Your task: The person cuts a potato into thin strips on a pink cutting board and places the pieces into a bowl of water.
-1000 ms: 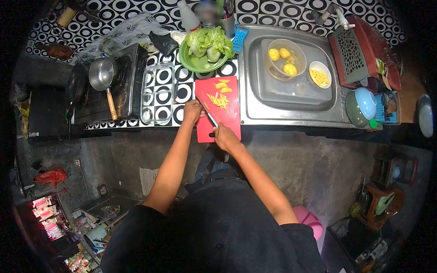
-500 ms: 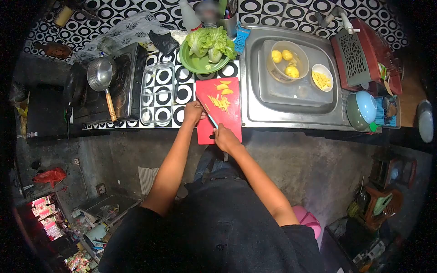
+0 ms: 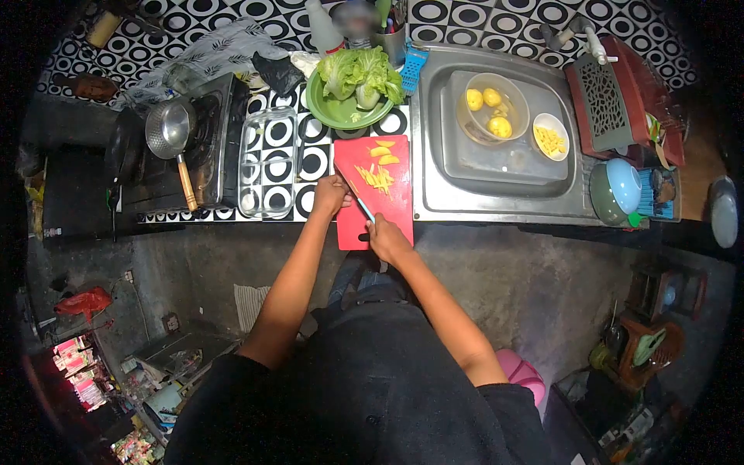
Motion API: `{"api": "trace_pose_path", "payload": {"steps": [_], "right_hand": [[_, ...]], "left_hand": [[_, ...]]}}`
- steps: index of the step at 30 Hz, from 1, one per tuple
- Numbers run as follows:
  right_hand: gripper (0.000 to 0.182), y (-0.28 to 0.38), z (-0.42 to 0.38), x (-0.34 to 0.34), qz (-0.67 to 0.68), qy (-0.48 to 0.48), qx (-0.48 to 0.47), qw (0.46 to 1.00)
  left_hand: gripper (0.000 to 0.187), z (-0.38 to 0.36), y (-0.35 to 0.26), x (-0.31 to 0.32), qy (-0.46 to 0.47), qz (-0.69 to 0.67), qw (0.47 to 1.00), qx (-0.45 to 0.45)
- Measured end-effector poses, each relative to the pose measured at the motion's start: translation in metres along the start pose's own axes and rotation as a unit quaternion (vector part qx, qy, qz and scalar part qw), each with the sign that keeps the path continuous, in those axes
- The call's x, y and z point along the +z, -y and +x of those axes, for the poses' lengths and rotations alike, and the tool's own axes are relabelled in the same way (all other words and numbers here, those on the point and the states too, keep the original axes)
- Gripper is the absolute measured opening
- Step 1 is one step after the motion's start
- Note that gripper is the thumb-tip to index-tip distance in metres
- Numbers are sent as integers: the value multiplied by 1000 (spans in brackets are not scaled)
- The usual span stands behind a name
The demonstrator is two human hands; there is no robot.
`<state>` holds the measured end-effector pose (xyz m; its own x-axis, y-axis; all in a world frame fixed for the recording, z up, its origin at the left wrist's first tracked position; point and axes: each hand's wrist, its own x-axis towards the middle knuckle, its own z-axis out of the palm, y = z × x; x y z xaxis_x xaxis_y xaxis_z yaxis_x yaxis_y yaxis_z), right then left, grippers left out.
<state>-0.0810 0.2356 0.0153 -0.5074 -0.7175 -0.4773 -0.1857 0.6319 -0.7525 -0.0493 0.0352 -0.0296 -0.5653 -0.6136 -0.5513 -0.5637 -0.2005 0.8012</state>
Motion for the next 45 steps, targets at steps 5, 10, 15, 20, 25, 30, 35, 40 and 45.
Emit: {"api": "trace_pose_path", "payload": {"steps": [5, 10, 15, 20, 25, 30, 35, 40, 45], "right_hand": [[38, 4, 0, 0, 8, -1, 7, 1000], [40, 2, 7, -4, 5, 9, 8, 1000], [40, 14, 10, -10, -25, 22, 34, 999], [39, 20, 27, 2, -36, -1, 39, 999], [37, 33, 47, 9, -25, -33, 22, 999], [35, 37, 54, 15, -19, -78, -7, 997], [38, 19, 48, 13, -12, -89, -19, 996], [42, 13, 26, 1, -26, -98, -4, 995], [48, 10, 23, -10, -38, -122, 29, 991]], "left_hand": [[8, 3, 2, -2, 7, 12, 1000, -8], [7, 1, -1, -2, 16, -5, 1000, -7], [7, -2, -4, -1, 15, -2, 1000, -7], [7, -2, -2, -1, 8, 22, 1000, 4], [9, 8, 14, 2, 8, -10, 1000, 6], [9, 18, 24, 0, 0, 125, 991, 42], [6, 8, 6, -2, 43, 67, 997, 3], [5, 5, 4, -3, 60, 15, 998, 15], [5, 10, 2, -4, 88, 22, 996, 7]]}}
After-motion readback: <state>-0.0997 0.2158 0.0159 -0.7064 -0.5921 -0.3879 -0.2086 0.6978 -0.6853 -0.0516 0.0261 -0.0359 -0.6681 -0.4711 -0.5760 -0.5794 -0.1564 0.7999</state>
